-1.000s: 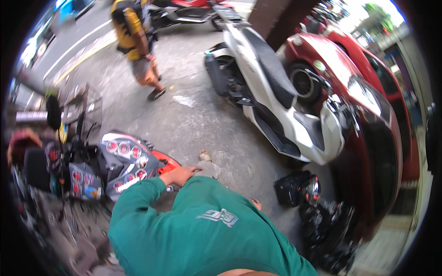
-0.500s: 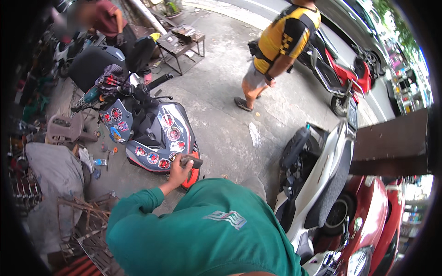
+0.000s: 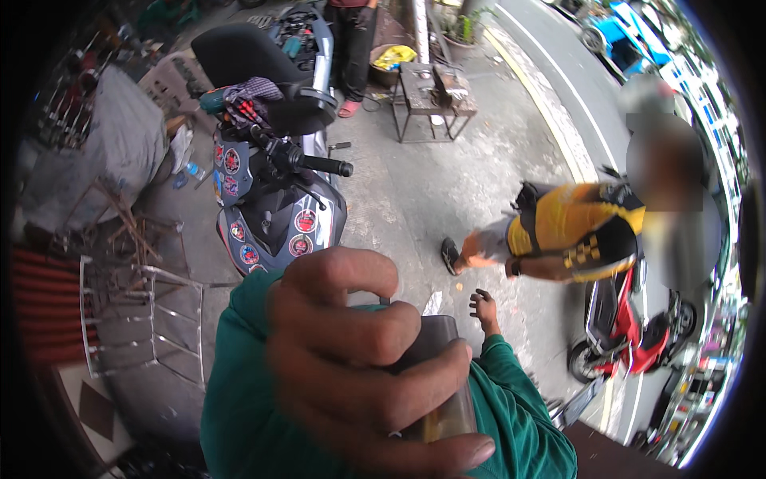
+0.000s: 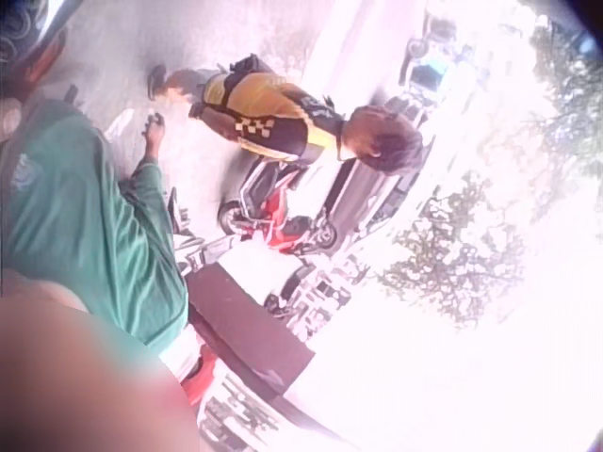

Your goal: The person uses a cordless drill to remove screws from the front fairing of a scooter while another person assists by holding the panel. The person then moves to the rear of the scooter and continues using the drill on the seat area.

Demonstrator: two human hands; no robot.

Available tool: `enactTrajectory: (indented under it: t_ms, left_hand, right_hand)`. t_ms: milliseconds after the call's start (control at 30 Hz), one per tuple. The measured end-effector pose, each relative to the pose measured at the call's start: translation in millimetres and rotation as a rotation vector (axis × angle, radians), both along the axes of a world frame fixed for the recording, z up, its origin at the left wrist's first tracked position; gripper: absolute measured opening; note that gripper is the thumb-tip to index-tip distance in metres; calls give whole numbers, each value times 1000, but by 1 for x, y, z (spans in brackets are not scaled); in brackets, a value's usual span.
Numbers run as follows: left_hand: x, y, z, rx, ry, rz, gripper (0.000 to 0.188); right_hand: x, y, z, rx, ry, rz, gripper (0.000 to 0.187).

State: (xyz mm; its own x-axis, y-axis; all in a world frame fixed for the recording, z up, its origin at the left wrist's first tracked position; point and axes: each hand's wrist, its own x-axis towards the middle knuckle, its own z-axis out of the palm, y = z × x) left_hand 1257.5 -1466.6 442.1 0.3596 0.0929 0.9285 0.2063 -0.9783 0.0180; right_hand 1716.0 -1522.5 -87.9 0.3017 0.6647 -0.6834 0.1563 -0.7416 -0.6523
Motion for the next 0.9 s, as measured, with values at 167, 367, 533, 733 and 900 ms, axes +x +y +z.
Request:
enactTrajectory:
  t_ms: [167,367,533,733,900]
  left_hand:
    - [17,50,2,0,-90,541,33]
    - [-30,138,21,179,274,815,20]
    - [-11,178,39,34,184,1143,21]
    - [30,244,37,-334,120,1391,28]
    - [72,346,19,-385,-46,1653,30]
  right_hand:
    - [-22,215,7,140,88,231,49]
    - [-76,378,-30,36,147,310,47]
    - [-126,506,-23,72,118,433,43]
    - [-254,726,-29,-30,558,501,51]
    - [-459,893,8,-196,687,786,60]
